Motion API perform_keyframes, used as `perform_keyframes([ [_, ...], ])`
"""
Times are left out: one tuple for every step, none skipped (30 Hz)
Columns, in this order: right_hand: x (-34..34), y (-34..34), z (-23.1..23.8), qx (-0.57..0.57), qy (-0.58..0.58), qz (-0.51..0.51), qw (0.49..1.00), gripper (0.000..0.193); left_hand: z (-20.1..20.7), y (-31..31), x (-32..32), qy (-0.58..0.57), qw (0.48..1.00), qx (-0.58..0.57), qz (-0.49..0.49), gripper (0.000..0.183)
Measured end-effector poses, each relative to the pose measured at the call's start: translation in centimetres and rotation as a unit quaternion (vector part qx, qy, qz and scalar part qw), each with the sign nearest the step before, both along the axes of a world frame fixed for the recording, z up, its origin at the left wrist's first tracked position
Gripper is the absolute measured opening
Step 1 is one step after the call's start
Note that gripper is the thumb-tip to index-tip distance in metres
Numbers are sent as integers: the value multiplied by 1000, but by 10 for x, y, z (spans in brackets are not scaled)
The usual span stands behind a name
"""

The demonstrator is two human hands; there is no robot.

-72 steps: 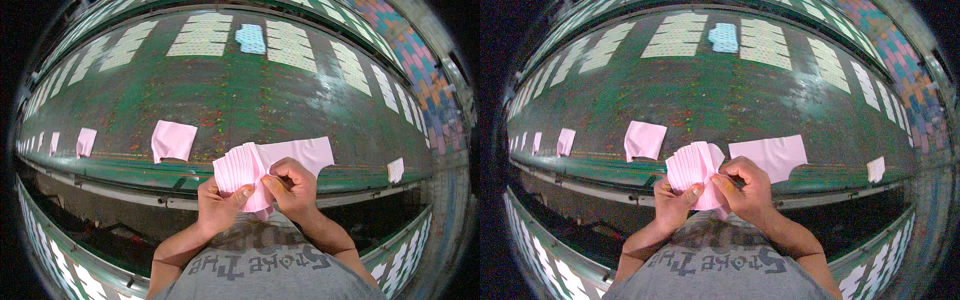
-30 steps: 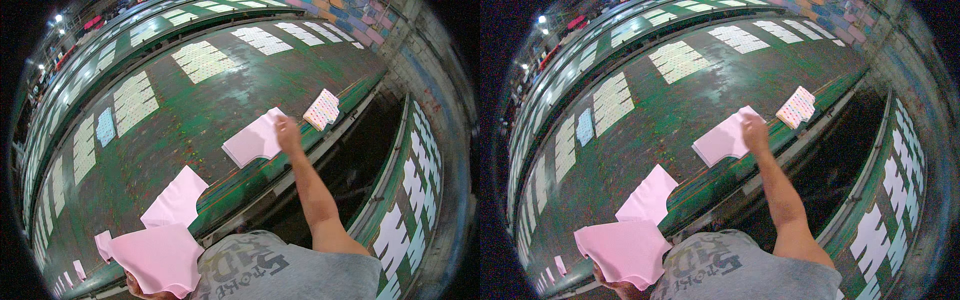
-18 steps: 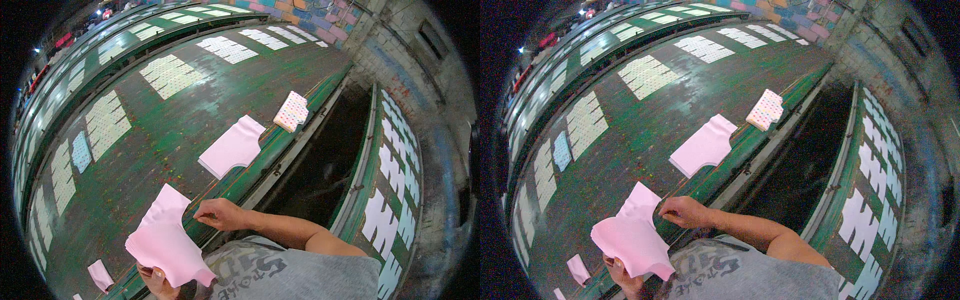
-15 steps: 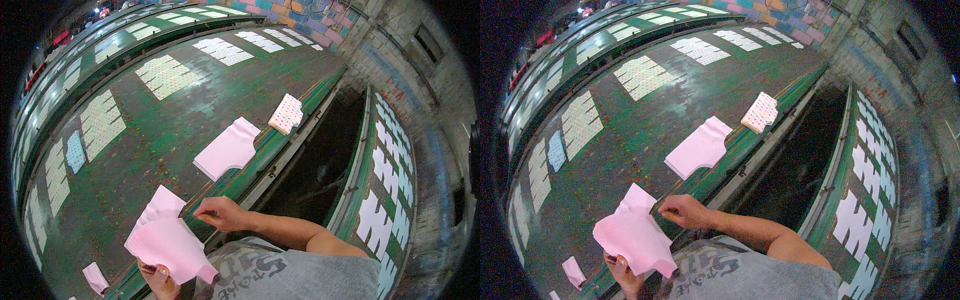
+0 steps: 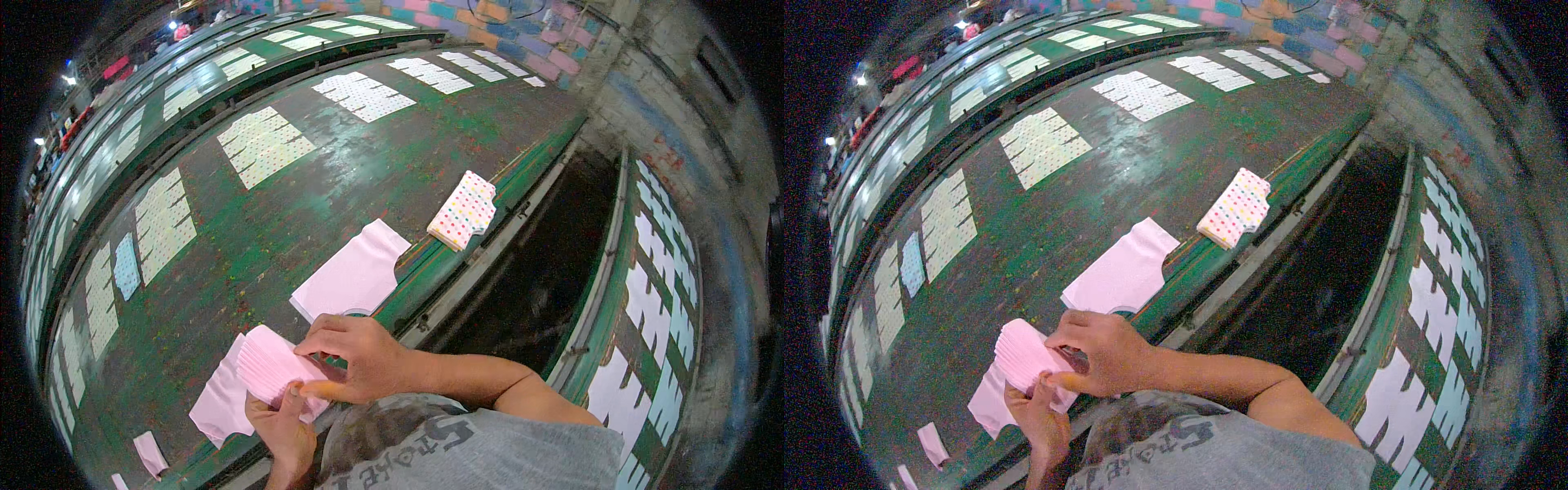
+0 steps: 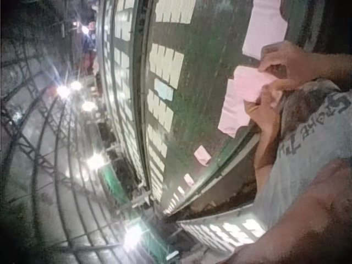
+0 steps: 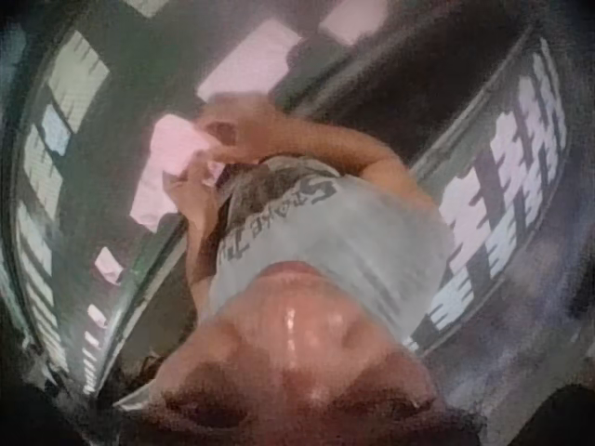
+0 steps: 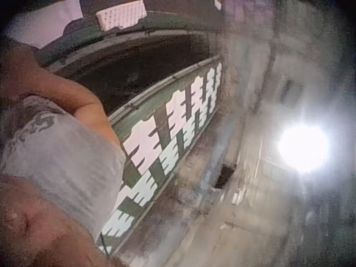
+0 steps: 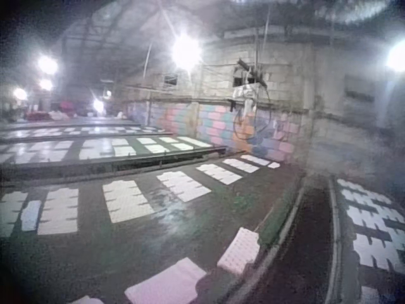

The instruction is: The person repeatedly picks up pink and patterned tissue sheets from a green conveyor belt, folds them by hand, and places them back onto the belt. The person handles the tissues one at a time, folding them into smaller stacks and arranging them along the moving belt.

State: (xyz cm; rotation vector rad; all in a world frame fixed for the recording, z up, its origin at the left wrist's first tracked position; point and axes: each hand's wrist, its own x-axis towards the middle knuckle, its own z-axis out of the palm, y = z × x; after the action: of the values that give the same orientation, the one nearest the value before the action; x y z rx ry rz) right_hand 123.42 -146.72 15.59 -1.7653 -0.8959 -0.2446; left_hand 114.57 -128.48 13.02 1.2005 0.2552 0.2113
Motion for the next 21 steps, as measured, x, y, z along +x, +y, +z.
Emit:
perform_keyframes([
  [10, -16, 1, -4, -16, -8, 1000, 33, 0, -20, 9, 2, 1000, 0, 13, 34],
  [21, -31, 1, -14, -17, -4, 1000, 30, 0, -37, 14, -5, 999, -8, 32, 32],
  [29, -43, -1, -20, -14, 8, 1000, 27, -4, -54, 23, 10, 999, 4, 46, 28],
  [36, -56, -2, -16, -12, 3, 1000, 21, -4, -64, 28, 13, 992, 120, 41, 28],
  [42, -71, -1, -15, -13, 0, 1000, 17, -5, -77, 34, 35, 989, 136, 42, 25],
  [46, -83, 0, -16, 5, 11, 1000, 16, -4, -90, 36, 20, 993, 112, 23, 22],
  [52, -96, 2, -22, 18, 21, 999, 14, -3, -99, 43, 2, 994, 108, 14, 22],
  [59, -106, 3, -31, 28, 26, 999, 13, -1, -111, 46, 0, 997, 75, 28, 19],
  [65, -114, 2, -27, 43, 43, 998, 13, 0, -124, 49, -8, 998, 40, 38, 16],
  [69, -121, 0, -22, 59, 54, 997, 12, 2, -132, 51, -1, 998, 33, 46, 17],
  [73, -127, -2, -17, 85, 62, 994, 12, 3, -140, 53, 2, 999, 22, 50, 19],
  [79, -131, -6, -2, 50, 77, 996, 11, 5, -146, 54, 3, 999, 12, 50, 20],
  [81, -136, -9, 6, 88, 82, 993, 10, 7, -150, 55, 1, 998, 22, 51, 21],
  [82, -142, -13, 18, 130, 85, 988, 10, 8, -153, 57, -3, 998, 31, 51, 22],
  [82, -147, -15, 26, 182, 91, 979, 10, 9, -155, 59, -8, 998, 38, 48, 23],
  [83, -148, -19, 46, 226, 78, 970, 8, 10, -157, 60, -4, 998, 37, 50, 23],
  [84, -147, -23, 63, 279, 70, 956, 7, 11, -159, 61, 0, 998, 35, 52, 24],
  [85, -146, -26, 64, 367, 45, 927, 6, 11, -160, 62, 3, 998, 33, 54, 24],
  [85, -145, -28, 95, 332, 65, 936, 10, 11, -160, 64, 0, 998, 31, 49, 24],
  [84, -144, -29, 110, 333, 67, 934, 14, 11, -160, 65, -2, 999, 29, 43, 25],
  [85, -143, -29, 129, 347, 73, 926, 19, 11, -159, 67, -3, 999, 26, 37, 25],
])
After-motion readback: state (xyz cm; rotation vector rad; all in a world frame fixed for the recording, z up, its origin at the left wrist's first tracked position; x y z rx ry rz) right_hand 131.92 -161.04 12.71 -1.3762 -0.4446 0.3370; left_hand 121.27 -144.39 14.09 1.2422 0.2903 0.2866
